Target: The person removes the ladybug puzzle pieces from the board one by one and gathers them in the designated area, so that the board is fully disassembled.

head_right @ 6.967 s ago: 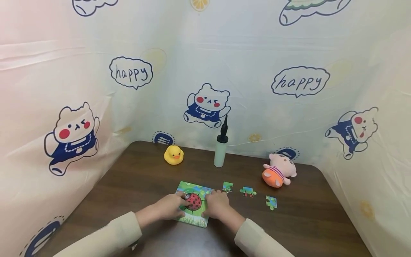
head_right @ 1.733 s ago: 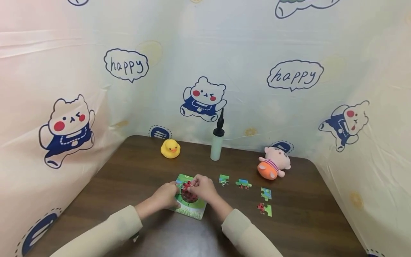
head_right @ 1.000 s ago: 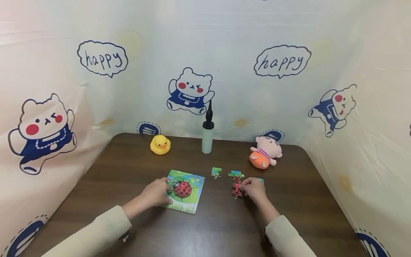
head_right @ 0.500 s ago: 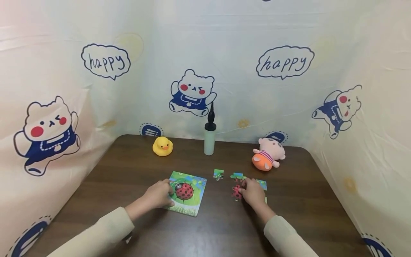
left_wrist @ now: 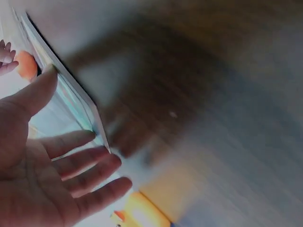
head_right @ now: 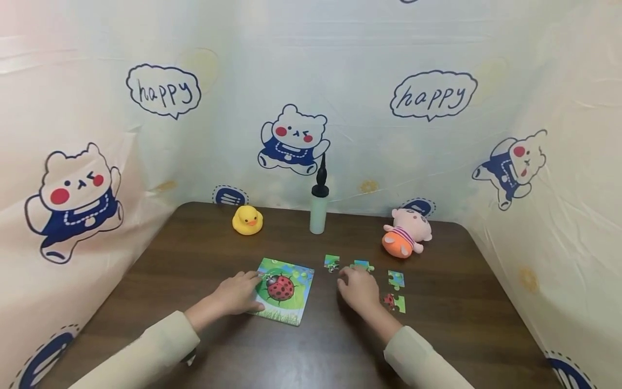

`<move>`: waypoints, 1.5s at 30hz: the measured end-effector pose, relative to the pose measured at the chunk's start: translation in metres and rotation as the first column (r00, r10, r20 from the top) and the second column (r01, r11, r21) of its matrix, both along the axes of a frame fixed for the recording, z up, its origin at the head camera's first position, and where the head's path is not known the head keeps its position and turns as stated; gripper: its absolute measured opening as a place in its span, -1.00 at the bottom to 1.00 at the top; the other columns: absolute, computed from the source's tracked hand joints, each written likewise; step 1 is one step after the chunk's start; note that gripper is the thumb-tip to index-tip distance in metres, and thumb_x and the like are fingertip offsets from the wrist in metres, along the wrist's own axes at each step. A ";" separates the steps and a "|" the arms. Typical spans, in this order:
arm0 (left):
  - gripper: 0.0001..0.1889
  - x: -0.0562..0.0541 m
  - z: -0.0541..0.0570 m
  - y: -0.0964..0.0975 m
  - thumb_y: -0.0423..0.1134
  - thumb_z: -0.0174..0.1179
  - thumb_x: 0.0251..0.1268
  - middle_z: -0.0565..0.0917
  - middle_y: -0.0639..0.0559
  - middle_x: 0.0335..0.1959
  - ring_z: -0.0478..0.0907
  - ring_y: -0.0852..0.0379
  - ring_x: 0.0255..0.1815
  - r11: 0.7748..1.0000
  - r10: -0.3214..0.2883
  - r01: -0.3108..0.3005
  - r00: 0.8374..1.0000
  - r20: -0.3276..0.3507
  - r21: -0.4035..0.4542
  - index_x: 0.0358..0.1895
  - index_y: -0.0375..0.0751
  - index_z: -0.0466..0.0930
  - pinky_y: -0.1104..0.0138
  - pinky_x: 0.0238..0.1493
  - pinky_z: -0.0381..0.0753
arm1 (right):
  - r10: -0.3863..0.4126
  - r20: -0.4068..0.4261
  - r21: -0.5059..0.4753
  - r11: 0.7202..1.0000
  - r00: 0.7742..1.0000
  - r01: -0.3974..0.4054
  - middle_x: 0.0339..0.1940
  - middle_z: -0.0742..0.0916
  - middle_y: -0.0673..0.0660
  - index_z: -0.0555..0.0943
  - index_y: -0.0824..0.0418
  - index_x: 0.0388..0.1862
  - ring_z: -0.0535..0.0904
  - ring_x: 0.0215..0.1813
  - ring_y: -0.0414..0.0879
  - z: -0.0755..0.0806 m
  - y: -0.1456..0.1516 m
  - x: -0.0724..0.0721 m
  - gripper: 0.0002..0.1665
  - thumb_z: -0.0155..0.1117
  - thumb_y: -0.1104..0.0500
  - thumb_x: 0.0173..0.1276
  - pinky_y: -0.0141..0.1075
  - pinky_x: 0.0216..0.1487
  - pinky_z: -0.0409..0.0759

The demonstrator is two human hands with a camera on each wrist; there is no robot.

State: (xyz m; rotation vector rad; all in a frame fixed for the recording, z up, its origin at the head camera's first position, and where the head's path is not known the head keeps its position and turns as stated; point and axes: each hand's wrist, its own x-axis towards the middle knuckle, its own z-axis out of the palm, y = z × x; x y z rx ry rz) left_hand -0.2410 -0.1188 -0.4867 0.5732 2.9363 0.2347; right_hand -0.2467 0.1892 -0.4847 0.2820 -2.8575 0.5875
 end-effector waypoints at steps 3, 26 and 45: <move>-0.18 -0.002 0.002 -0.002 0.21 0.37 -0.07 0.44 -0.20 0.22 0.41 -0.15 0.17 0.999 -0.035 0.036 0.999 0.024 -0.035 0.19 -0.31 0.49 -0.04 0.00 0.50 | 0.035 -0.083 0.032 0.999 0.996 -0.032 -0.47 0.62 -0.02 0.69 0.09 -0.38 0.50 -0.48 -0.14 -0.003 -0.016 0.003 -0.94 0.36 0.16 0.13 -0.22 -0.44 0.47; -0.04 -0.004 0.001 -0.022 0.30 0.35 -0.17 0.34 -0.19 0.35 0.35 -0.17 0.22 0.987 -0.142 0.142 0.990 0.013 -0.081 0.28 -0.29 0.41 0.03 0.06 0.46 | 0.243 0.057 0.336 0.909 0.968 -0.248 -0.41 0.56 -0.01 0.70 0.00 -0.35 0.51 -0.28 -0.09 -0.014 -0.148 -0.009 -0.63 0.41 -0.23 0.04 -0.15 -0.28 0.51; 0.10 -0.017 0.008 -0.044 0.21 0.41 -0.14 -0.03 -0.30 0.49 -0.18 -0.25 0.50 0.988 0.135 -0.148 0.961 0.240 0.036 0.47 -0.18 0.07 -0.23 0.32 -0.04 | 0.319 0.199 0.150 0.924 0.927 -0.351 -0.45 0.55 -0.09 0.68 0.02 -0.35 0.43 -0.39 -0.19 -0.006 -0.171 -0.018 -0.70 0.50 -0.06 -0.04 -0.34 -0.40 0.40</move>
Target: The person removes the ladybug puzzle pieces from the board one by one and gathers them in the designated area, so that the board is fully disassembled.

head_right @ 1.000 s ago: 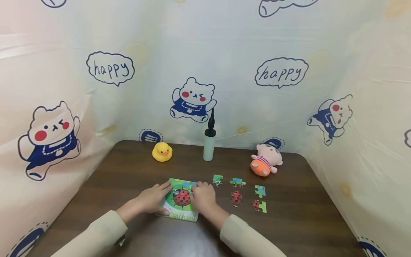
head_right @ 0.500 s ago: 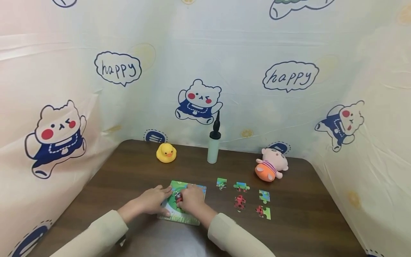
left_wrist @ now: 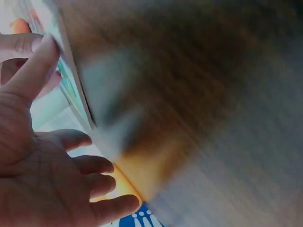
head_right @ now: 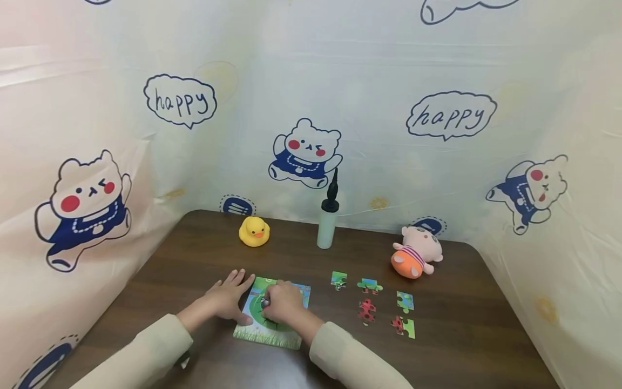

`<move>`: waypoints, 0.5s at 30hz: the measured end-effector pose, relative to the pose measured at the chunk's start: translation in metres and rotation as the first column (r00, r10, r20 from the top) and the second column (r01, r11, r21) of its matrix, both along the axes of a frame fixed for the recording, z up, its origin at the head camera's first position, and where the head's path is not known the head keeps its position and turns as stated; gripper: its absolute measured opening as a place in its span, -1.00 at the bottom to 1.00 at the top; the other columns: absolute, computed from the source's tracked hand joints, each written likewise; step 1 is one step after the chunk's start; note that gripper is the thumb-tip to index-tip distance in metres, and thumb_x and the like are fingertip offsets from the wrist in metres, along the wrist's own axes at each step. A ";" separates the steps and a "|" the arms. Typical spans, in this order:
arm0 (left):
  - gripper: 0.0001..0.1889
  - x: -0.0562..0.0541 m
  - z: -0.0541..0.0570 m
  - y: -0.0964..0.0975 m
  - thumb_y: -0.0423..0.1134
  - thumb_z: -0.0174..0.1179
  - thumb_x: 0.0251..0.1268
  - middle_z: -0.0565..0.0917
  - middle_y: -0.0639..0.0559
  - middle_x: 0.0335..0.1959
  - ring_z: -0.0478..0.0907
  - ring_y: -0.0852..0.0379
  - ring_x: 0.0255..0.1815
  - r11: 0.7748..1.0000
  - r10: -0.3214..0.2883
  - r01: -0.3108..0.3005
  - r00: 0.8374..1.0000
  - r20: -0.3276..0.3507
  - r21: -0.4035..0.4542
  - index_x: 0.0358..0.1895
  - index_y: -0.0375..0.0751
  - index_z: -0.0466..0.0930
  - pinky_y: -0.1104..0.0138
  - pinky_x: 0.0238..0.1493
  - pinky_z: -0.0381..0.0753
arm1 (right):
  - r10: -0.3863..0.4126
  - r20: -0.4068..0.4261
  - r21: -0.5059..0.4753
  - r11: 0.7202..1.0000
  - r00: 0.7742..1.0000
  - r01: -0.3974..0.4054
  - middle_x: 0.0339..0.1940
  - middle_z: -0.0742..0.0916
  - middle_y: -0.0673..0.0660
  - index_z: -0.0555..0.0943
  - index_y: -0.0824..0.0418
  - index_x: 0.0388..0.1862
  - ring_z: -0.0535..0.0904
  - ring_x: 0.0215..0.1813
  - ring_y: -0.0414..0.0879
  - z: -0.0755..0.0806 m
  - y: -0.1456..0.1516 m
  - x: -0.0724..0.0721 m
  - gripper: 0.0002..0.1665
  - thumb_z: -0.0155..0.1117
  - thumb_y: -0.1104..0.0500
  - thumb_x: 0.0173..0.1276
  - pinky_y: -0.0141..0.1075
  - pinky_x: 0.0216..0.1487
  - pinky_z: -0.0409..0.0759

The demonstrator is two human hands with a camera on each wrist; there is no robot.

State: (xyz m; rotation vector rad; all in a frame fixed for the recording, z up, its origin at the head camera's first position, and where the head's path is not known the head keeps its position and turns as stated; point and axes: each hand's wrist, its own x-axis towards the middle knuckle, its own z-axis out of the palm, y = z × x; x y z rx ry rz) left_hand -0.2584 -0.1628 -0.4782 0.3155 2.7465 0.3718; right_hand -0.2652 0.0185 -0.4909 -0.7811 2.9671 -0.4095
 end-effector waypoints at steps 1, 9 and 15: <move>0.10 0.000 0.001 -0.001 0.21 0.42 -0.15 -0.04 -0.30 0.49 -0.19 -0.26 0.50 1.000 0.009 -0.009 1.000 0.014 -0.004 0.47 -0.18 0.07 -0.23 0.32 -0.06 | 0.002 0.020 -0.015 1.000 1.000 -0.001 -0.45 0.53 -0.10 0.66 0.03 -0.36 0.42 -0.39 -0.20 0.000 -0.001 0.000 -0.70 0.50 -0.06 -0.04 -0.35 -0.40 0.40; 0.12 -0.002 0.001 -0.006 0.25 0.44 -0.23 -0.05 -0.26 0.50 -0.25 -0.27 0.50 0.999 0.046 -0.047 0.997 0.066 0.018 0.47 -0.07 0.10 -0.25 0.33 -0.14 | -0.009 0.138 -0.131 0.991 0.990 0.027 -0.53 0.47 -0.11 0.44 0.04 -0.45 0.37 -0.48 -0.22 0.003 -0.004 -0.001 -0.63 0.52 0.05 0.00 -0.36 -0.47 0.34; 0.15 -0.004 -0.005 -0.012 0.30 0.43 -0.29 -0.10 -0.30 0.50 -0.35 -0.29 0.50 0.998 0.059 -0.061 0.996 0.067 0.031 0.47 -0.01 0.11 -0.27 0.32 -0.22 | 0.065 0.391 -0.405 0.908 0.918 0.108 -0.63 0.52 -0.04 0.49 0.17 -0.45 0.39 -0.58 -0.21 0.004 -0.003 -0.004 -0.79 0.39 0.21 0.15 -0.36 -0.56 0.37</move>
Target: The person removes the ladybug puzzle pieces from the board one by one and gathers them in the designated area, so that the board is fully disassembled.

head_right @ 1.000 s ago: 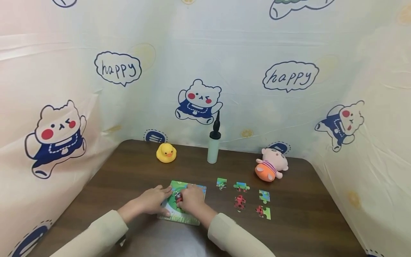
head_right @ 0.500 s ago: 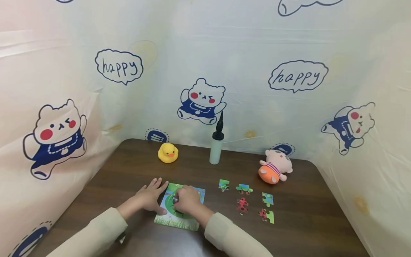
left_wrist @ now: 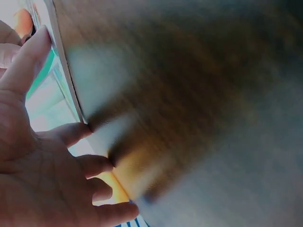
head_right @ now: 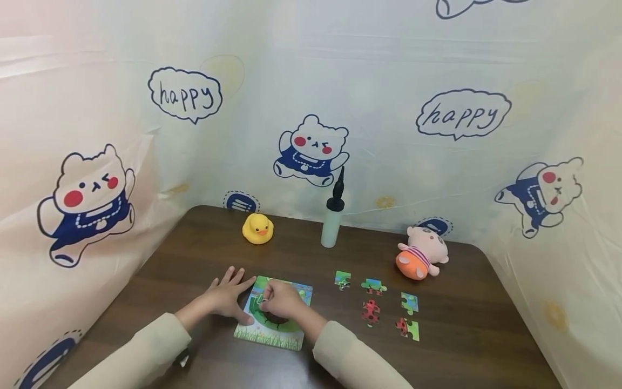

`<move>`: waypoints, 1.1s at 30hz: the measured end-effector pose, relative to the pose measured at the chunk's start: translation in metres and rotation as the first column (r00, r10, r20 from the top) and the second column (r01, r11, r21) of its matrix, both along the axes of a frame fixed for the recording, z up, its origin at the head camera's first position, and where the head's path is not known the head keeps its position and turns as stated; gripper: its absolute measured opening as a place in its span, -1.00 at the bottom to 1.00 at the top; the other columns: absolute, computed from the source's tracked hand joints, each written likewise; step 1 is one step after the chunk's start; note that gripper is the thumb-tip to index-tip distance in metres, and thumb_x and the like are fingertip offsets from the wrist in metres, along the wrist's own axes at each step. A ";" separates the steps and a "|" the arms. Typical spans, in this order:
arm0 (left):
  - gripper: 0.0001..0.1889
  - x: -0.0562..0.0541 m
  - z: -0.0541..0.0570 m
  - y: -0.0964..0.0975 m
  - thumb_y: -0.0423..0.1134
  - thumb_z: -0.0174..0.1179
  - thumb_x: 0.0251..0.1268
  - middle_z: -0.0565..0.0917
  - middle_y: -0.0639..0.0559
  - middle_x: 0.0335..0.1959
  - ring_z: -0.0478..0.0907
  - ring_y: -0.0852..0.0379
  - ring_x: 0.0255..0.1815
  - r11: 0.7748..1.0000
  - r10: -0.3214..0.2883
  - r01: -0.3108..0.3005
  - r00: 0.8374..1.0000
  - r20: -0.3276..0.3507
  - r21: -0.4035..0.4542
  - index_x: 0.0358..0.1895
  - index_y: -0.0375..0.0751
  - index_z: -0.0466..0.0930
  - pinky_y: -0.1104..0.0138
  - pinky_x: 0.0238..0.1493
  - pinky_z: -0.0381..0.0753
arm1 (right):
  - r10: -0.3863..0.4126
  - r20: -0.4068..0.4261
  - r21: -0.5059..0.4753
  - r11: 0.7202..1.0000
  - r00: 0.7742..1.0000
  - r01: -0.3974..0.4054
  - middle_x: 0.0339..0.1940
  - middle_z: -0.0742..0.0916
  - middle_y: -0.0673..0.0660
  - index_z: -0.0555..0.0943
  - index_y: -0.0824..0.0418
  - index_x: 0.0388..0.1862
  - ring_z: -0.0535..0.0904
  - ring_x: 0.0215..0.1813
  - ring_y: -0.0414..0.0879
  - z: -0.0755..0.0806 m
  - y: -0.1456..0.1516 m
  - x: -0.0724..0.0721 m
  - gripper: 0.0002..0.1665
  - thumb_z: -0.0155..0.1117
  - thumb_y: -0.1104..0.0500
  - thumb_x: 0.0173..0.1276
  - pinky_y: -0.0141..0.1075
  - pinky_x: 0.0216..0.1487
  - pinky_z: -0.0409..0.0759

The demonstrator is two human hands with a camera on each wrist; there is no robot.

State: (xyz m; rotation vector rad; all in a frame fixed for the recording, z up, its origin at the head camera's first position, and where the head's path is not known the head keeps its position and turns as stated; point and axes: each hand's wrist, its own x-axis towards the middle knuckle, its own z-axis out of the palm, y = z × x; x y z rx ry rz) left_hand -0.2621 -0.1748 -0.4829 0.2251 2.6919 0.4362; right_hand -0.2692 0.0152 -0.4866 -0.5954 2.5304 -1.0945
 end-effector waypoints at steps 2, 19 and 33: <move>0.15 0.001 -0.001 -0.001 0.31 0.43 -0.30 -0.13 -0.33 0.50 -0.39 -0.28 0.49 1.000 0.006 -0.006 1.000 -0.001 0.005 0.47 0.00 0.10 -0.27 0.32 -0.25 | -0.008 0.040 -0.041 0.999 0.999 0.010 -0.64 0.54 -0.04 0.50 0.18 -0.46 0.42 -0.59 -0.20 -0.001 0.002 0.000 -0.81 0.38 0.22 0.16 -0.34 -0.57 0.39; 0.06 0.000 0.004 0.005 0.31 0.40 -0.23 -0.16 -0.29 0.51 -0.51 -0.26 0.48 0.997 -0.044 0.044 0.999 0.007 -0.057 0.46 0.18 0.12 -0.25 0.33 -0.36 | -0.025 -0.022 -0.086 0.996 0.999 0.023 -0.61 0.62 -0.08 0.52 0.13 -0.47 0.50 -0.52 -0.25 0.002 0.008 -0.002 -0.83 0.39 0.20 0.16 -0.36 -0.50 0.47; 0.10 -0.003 0.003 0.004 0.35 0.39 -0.27 -0.14 -0.29 0.51 -0.47 -0.28 0.49 0.997 -0.042 0.043 0.999 0.021 -0.058 0.47 0.18 0.09 -0.27 0.31 -0.39 | -0.266 0.051 -0.221 0.937 0.963 0.270 -0.55 0.65 0.03 0.56 0.24 -0.38 0.60 -0.41 -0.09 0.018 0.082 -0.019 -0.85 0.36 0.21 0.20 -0.28 -0.37 0.52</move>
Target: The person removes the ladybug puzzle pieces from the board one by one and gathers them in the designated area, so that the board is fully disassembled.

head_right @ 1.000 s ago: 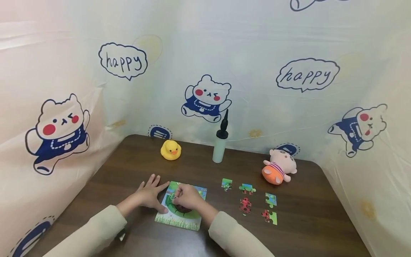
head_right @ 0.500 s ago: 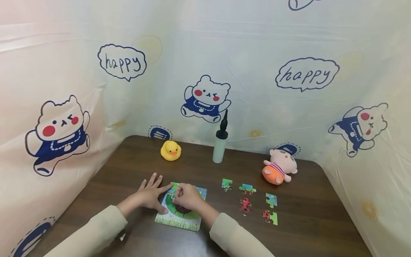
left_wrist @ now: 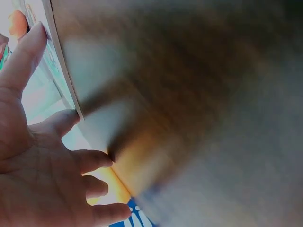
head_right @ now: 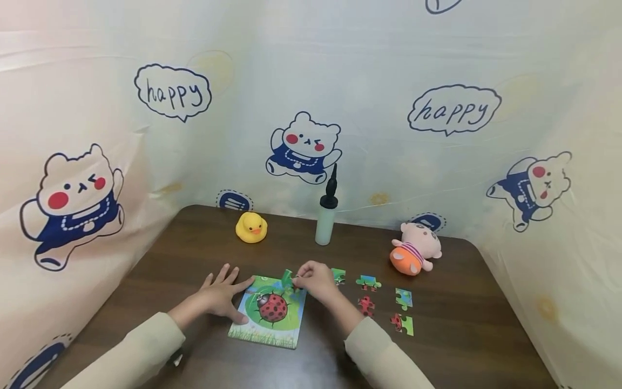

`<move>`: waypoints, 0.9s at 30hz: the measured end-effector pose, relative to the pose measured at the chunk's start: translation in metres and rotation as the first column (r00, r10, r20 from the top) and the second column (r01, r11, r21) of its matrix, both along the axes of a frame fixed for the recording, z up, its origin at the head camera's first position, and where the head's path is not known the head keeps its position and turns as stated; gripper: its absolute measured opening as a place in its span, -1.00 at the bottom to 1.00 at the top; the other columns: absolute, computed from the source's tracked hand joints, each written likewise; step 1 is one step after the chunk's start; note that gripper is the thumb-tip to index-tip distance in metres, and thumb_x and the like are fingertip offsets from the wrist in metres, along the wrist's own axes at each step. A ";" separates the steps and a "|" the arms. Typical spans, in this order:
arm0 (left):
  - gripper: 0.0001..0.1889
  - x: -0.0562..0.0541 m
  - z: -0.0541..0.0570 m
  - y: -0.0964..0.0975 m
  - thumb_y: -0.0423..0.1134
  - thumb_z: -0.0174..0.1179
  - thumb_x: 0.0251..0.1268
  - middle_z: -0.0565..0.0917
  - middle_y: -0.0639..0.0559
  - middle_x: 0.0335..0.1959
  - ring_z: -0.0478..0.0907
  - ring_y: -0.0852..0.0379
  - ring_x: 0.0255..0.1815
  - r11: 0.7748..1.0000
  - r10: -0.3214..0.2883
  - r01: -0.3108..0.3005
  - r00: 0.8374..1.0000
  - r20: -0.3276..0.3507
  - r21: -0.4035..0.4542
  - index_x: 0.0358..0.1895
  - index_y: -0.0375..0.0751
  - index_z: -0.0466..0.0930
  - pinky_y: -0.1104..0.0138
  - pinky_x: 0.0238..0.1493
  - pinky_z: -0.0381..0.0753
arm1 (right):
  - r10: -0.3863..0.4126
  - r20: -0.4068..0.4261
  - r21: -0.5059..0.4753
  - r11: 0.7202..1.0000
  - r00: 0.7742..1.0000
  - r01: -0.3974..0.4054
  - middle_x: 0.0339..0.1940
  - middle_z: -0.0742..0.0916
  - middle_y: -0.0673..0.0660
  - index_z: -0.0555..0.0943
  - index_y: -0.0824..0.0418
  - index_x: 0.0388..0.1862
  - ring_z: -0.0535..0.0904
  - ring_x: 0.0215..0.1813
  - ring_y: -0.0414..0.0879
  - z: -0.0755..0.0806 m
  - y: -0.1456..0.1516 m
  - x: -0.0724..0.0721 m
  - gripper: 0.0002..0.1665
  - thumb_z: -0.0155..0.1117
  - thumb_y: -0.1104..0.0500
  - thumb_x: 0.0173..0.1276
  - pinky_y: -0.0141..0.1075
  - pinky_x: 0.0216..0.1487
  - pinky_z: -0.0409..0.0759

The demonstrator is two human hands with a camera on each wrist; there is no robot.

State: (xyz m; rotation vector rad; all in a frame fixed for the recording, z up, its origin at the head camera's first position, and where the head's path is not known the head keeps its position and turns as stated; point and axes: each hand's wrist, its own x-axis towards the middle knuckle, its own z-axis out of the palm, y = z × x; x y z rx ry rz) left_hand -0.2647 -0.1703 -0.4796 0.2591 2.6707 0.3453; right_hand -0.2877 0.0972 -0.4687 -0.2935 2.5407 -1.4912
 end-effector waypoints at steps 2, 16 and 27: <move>0.11 0.001 0.001 -0.002 0.36 0.38 -0.28 -0.14 -0.28 0.51 -0.47 -0.28 0.49 1.000 -0.005 0.005 1.000 0.004 -0.014 0.47 0.18 0.09 -0.26 0.32 -0.40 | -0.045 0.027 0.005 0.999 0.999 0.045 -0.54 0.65 0.05 0.56 0.26 -0.39 0.58 -0.41 -0.10 -0.004 0.015 0.000 -0.86 0.36 0.23 0.20 -0.29 -0.36 0.51; 0.13 -0.002 0.000 -0.012 0.38 0.38 -0.33 -0.13 -0.32 0.50 -0.46 -0.31 0.48 0.999 -0.013 0.013 1.000 -0.001 -0.039 0.46 0.17 0.10 -0.29 0.30 -0.37 | -0.173 -0.015 0.294 0.941 0.985 0.170 -0.61 0.59 0.00 0.55 0.24 -0.49 0.46 -0.54 -0.16 -0.027 0.074 -0.004 -0.86 0.37 0.27 0.12 -0.31 -0.50 0.40; 0.12 -0.001 -0.001 -0.012 0.36 0.38 -0.29 -0.14 -0.32 0.50 -0.47 -0.31 0.48 1.000 -0.002 0.002 1.000 0.004 -0.029 0.47 0.19 0.07 -0.29 0.30 -0.38 | -0.072 -0.053 0.535 0.840 0.996 0.089 -0.53 0.54 0.01 0.49 0.15 -0.43 0.41 -0.50 -0.09 -0.026 0.078 -0.012 -0.73 0.45 0.17 0.06 -0.26 -0.46 0.34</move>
